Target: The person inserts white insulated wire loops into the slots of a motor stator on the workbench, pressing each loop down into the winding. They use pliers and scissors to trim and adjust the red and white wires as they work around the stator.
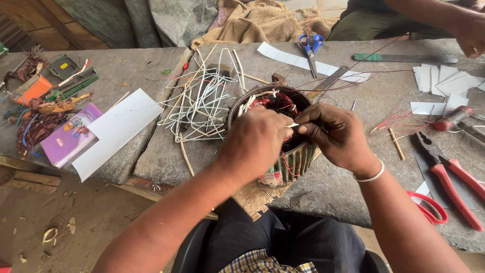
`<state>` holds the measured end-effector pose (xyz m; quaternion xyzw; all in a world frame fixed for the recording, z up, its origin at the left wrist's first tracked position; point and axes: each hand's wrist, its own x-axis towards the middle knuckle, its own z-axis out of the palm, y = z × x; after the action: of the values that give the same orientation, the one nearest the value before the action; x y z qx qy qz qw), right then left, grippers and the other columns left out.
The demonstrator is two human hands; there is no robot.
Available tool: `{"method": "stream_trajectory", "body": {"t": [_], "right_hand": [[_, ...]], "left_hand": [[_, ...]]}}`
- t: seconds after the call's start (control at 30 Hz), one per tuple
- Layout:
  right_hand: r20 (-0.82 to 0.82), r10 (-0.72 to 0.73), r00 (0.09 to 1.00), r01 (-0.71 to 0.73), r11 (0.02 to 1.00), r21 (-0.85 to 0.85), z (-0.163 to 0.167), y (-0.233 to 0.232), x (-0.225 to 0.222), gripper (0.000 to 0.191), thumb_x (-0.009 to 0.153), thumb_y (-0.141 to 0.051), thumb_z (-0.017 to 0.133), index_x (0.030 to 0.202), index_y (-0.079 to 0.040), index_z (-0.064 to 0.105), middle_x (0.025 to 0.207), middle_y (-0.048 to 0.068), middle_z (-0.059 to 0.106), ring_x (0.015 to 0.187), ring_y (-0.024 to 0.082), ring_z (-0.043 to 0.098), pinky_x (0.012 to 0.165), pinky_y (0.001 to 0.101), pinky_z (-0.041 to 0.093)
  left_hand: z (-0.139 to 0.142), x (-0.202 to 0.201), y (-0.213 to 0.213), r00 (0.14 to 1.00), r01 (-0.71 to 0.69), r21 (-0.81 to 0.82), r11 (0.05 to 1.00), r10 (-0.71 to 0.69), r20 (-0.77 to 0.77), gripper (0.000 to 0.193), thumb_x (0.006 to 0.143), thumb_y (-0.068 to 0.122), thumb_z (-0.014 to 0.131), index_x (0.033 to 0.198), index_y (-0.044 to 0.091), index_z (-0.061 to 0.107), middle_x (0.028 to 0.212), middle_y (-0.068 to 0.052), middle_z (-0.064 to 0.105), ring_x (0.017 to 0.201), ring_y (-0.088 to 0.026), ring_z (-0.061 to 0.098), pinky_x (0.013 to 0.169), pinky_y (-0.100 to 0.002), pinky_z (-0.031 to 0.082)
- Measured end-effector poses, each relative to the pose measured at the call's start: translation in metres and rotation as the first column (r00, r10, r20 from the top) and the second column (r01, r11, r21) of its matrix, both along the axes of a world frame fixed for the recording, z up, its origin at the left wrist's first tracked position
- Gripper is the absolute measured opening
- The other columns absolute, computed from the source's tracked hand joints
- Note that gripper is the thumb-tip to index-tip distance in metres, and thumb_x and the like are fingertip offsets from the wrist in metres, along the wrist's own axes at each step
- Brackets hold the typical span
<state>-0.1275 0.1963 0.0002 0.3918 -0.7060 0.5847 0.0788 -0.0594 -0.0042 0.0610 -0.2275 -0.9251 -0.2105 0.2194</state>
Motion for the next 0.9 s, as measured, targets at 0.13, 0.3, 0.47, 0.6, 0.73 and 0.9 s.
{"method": "stream_trajectory", "body": {"t": [0.13,0.3,0.47,0.6,0.73,0.9], "right_hand": [[-0.011,0.119,0.993,-0.119,0.992,0.033,0.008,0.006,-0.003,0.026,0.094,-0.003,0.069,0.119,0.000,0.065,0.099,0.005,0.069,0.091,0.008,0.066,0.078,0.0245,0.056],[0.143,0.084,0.986,-0.106,0.982,0.154,0.019,0.008,-0.005,0.015,0.094,-0.002,0.068,0.109,-0.002,0.071,0.082,0.004,0.073,0.072,0.009,0.068,0.061,0.0257,0.056],[-0.001,0.039,0.999,-0.036,0.944,0.328,0.036,0.003,0.000,0.015,0.093,-0.003,0.067,0.108,-0.003,0.071,0.080,0.004,0.074,0.068,0.013,0.069,0.061,0.0270,0.058],[-0.250,0.090,0.964,0.053,0.858,0.511,0.048,-0.007,0.000,0.014,0.088,-0.004,0.070,0.102,-0.003,0.073,0.087,0.007,0.077,0.071,0.019,0.075,0.063,0.0309,0.060],[-0.373,0.217,0.902,0.028,0.833,0.553,0.058,-0.021,0.001,0.012,0.087,-0.005,0.071,0.098,-0.004,0.075,0.091,0.010,0.076,0.079,0.023,0.076,0.070,0.0324,0.063],[-0.315,0.208,0.926,0.044,0.769,0.637,0.071,-0.029,0.012,0.016,0.083,-0.006,0.072,0.098,-0.004,0.078,0.091,0.011,0.077,0.079,0.025,0.076,0.069,0.0346,0.062]], "left_hand": [[0.022,-0.003,-0.025,0.940,-0.005,0.237,0.971,-0.077,0.331,0.024,0.096,0.021,0.067,0.117,0.014,0.073,0.094,-0.005,0.079,0.075,-0.016,0.075,0.071,-0.034,0.061],[0.008,-0.003,-0.043,0.902,0.027,0.211,0.977,-0.115,0.417,0.027,0.090,0.025,0.073,0.116,0.017,0.073,0.091,0.000,0.081,0.078,-0.014,0.078,0.076,-0.032,0.060],[-0.013,-0.002,-0.058,0.971,0.210,0.145,0.967,-0.224,0.084,0.024,0.091,0.021,0.077,0.114,0.017,0.076,0.086,0.001,0.078,0.095,-0.018,0.068,0.092,-0.038,0.053],[-0.021,0.002,-0.074,0.968,0.244,0.077,0.967,-0.238,-0.077,0.017,0.086,0.021,0.080,0.104,0.020,0.081,0.087,0.003,0.076,0.099,-0.015,0.062,0.092,-0.039,0.038],[-0.031,0.001,-0.085,0.935,0.283,0.011,0.959,-0.273,-0.226,0.012,0.088,0.017,0.076,0.098,0.021,0.082,0.090,0.005,0.076,0.105,-0.017,0.061,0.096,-0.038,0.034],[-0.035,-0.003,-0.087,0.963,0.250,-0.017,0.968,-0.250,-0.102,0.021,0.095,0.010,0.066,0.096,0.022,0.083,0.089,0.003,0.074,0.098,-0.016,0.061,0.091,-0.038,0.034]]}}
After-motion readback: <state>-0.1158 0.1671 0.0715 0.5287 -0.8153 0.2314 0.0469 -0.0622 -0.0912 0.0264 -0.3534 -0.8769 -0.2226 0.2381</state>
